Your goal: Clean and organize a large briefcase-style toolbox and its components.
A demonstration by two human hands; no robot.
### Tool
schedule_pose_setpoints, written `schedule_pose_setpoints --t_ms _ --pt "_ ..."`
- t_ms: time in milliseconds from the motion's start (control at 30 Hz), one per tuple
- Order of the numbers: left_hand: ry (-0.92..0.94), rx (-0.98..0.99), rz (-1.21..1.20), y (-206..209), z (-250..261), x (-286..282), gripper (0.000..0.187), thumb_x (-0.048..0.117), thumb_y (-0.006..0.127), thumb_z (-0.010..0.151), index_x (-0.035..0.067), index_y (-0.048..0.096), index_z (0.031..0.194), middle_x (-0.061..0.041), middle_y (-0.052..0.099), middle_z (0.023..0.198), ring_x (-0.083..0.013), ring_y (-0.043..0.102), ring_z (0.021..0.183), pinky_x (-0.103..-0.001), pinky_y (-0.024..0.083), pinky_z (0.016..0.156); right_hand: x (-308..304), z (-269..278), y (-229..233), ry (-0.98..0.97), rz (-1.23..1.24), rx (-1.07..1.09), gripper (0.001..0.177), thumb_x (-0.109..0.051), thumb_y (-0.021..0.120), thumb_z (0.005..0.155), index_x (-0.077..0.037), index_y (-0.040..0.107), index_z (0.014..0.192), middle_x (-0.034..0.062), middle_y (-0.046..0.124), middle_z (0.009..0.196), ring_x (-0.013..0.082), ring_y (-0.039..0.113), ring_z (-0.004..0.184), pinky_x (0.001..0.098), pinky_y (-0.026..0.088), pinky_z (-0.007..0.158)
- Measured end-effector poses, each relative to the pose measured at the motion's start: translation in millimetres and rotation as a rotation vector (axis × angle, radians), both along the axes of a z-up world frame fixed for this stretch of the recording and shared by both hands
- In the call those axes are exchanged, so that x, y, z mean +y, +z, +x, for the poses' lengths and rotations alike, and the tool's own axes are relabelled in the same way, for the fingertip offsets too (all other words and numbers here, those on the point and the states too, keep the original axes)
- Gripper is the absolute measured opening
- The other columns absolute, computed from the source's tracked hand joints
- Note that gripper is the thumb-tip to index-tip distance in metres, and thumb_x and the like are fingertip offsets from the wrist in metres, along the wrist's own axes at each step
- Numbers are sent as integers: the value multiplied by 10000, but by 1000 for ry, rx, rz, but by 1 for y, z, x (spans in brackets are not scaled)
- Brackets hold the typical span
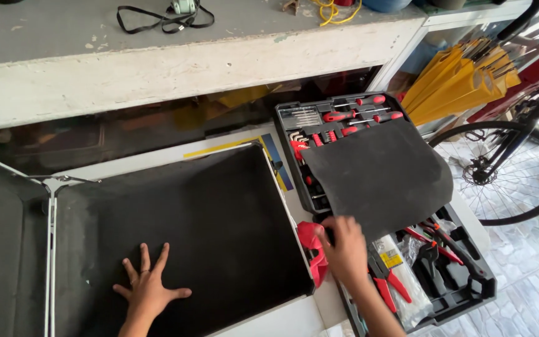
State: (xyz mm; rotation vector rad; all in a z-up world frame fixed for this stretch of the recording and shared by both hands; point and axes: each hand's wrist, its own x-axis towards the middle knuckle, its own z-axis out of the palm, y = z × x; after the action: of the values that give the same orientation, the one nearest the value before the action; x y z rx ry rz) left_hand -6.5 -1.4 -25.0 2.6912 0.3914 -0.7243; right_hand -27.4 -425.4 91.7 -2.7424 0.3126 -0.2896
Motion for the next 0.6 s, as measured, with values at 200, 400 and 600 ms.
schedule_pose_setpoints --t_ms 200,400,600 --pt "33 -658 -255 -4 18 -64 747 405 845 753 161 546 1393 -179 541 1451 -402 498 1372 -552 419 1120 -58 46 -38 28 26 -113 457 -236 788 707 -30 563 1047 158 576 1048 374 596 1040 446 530 719" --pt "-178 -844 -818 121 26 -201 537 313 826 830 58 645 1266 -166 679 1291 -324 638 1230 -394 489 1040 -33 41 36 -142 306 -107 188 -135 702 844 -47 670 1007 110 716 984 272 707 874 409 563 770" --pt "321 -67 -1307 175 45 -222 453 330 806 868 -47 762 1114 -210 768 1076 -333 770 976 -364 553 808 61 7 99 631 585 -87 230 -46 796 771 -44 737 993 98 735 1000 202 708 951 319 556 846"
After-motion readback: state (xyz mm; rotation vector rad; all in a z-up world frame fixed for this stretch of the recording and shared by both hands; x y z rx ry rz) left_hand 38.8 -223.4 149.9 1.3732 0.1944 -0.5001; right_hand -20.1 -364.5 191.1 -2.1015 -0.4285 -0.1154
